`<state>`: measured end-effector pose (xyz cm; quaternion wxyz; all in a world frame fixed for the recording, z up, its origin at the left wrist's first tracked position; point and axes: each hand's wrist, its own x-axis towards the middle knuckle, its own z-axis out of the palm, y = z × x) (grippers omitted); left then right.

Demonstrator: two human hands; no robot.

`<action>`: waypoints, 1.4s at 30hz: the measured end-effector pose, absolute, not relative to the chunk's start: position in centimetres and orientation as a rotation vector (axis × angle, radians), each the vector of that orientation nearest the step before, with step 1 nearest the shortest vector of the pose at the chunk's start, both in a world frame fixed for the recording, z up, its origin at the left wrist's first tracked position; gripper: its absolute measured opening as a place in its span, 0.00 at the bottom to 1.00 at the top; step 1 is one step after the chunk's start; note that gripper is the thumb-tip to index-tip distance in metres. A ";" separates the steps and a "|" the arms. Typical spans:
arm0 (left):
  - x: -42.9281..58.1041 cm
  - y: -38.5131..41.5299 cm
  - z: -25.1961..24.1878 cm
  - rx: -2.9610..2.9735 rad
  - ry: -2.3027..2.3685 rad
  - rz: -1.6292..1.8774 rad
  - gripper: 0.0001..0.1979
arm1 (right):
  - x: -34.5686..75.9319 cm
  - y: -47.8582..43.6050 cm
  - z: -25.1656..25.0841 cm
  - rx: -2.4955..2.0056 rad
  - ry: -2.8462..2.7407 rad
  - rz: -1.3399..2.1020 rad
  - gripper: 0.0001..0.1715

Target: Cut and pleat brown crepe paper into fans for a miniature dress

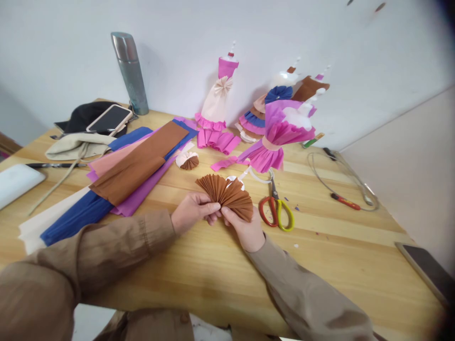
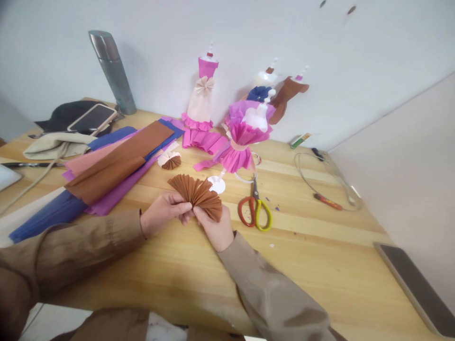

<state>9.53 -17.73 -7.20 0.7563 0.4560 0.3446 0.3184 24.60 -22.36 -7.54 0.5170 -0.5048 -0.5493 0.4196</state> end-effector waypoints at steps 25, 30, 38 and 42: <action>8.9 -17.3 -7.0 1.045 0.742 0.591 0.24 | 29.8 -20.8 -5.1 -1.218 -1.183 1.038 0.23; 8.9 -17.3 -7.5 0.970 0.767 0.665 0.23 | 34.7 -20.8 -2.8 -1.587 -1.325 0.604 0.16; 9.1 -17.4 -7.3 1.021 0.763 0.680 0.22 | 36.2 -22.1 -6.0 -2.556 -1.800 0.094 0.30; 9.1 -17.5 -7.4 1.024 0.787 0.684 0.22 | 36.4 -21.8 -6.0 -2.661 -1.754 0.137 0.29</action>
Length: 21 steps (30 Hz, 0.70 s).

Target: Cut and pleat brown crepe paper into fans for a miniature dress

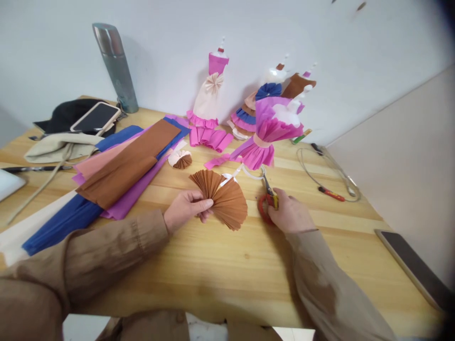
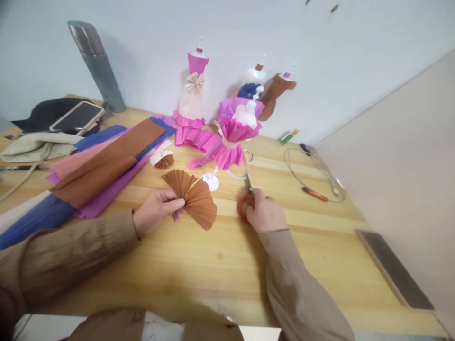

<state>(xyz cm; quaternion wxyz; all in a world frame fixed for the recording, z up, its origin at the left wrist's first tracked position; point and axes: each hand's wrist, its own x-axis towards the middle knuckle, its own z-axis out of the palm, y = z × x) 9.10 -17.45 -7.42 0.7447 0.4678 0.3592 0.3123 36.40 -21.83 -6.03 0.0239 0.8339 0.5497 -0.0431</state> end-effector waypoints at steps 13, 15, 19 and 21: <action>9.3 -17.6 -6.9 1.090 0.749 0.621 0.22 | 36.8 -29.7 -5.4 2.541 2.326 -2.167 0.42; 9.2 -17.7 -6.8 1.096 0.759 0.607 0.22 | 35.7 -29.5 -5.1 2.307 2.473 -2.062 0.41; 9.2 -17.7 -6.6 1.105 0.770 0.596 0.21 | 34.4 -28.1 -4.1 2.070 2.703 -1.675 0.38; 9.2 -17.8 -6.6 1.118 0.779 0.592 0.21 | 34.2 -27.5 -3.5 2.034 2.767 -1.472 0.34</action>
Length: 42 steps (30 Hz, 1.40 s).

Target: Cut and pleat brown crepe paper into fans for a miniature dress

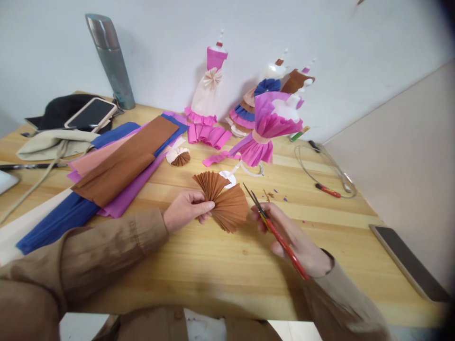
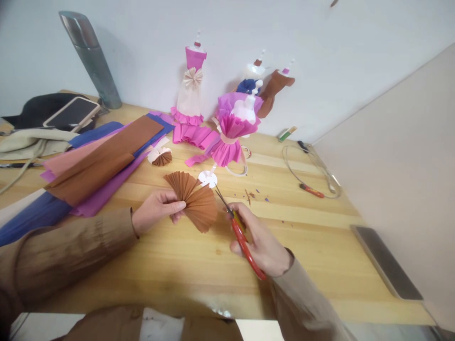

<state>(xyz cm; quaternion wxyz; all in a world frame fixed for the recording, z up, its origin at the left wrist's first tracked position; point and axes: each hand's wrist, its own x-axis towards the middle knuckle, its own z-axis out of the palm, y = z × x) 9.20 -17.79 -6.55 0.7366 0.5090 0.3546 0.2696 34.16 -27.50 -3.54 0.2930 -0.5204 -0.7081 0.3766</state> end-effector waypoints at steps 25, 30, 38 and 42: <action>9.2 -18.0 -7.1 1.239 0.825 0.583 0.18 | 33.0 -25.9 -0.2 -1.674 -2.178 0.720 0.21; 9.2 -18.0 -6.9 1.238 0.824 0.580 0.18 | 32.8 -25.7 -0.2 -1.675 -2.206 0.657 0.19; 9.3 -18.0 -6.8 1.231 0.821 0.580 0.17 | 32.4 -25.7 -0.2 -1.642 -2.186 0.638 0.14; 9.3 -18.0 -6.7 1.228 0.811 0.583 0.17 | 32.6 -25.9 -0.6 -1.640 -2.172 0.611 0.14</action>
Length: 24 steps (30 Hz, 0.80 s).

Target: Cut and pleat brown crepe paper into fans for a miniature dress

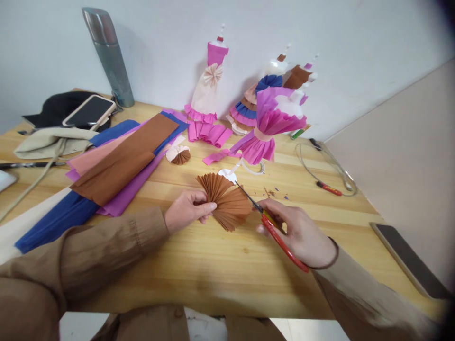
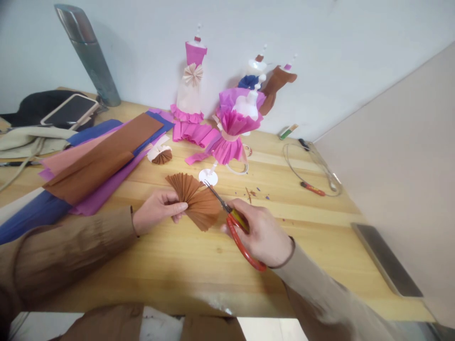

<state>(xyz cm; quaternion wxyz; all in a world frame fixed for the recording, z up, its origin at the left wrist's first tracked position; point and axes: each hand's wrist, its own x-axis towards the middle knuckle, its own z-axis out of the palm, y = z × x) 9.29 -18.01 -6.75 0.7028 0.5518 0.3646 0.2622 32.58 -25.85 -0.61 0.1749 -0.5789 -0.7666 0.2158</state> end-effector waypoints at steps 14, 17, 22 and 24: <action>9.0 -17.3 -7.0 1.131 0.692 0.540 0.20 | 34.3 -26.7 -3.4 -1.617 -1.985 0.620 0.20; 8.7 -17.0 -7.3 1.113 0.641 0.487 0.21 | 34.6 -26.5 -4.2 -1.598 -2.033 0.597 0.22; 8.4 -16.9 -7.7 1.123 0.593 0.418 0.23 | 33.5 -25.4 -4.0 -1.516 -2.155 0.421 0.22; 8.4 -16.8 -7.8 1.138 0.581 0.405 0.24 | 32.9 -25.0 -3.6 -1.472 -2.195 0.375 0.23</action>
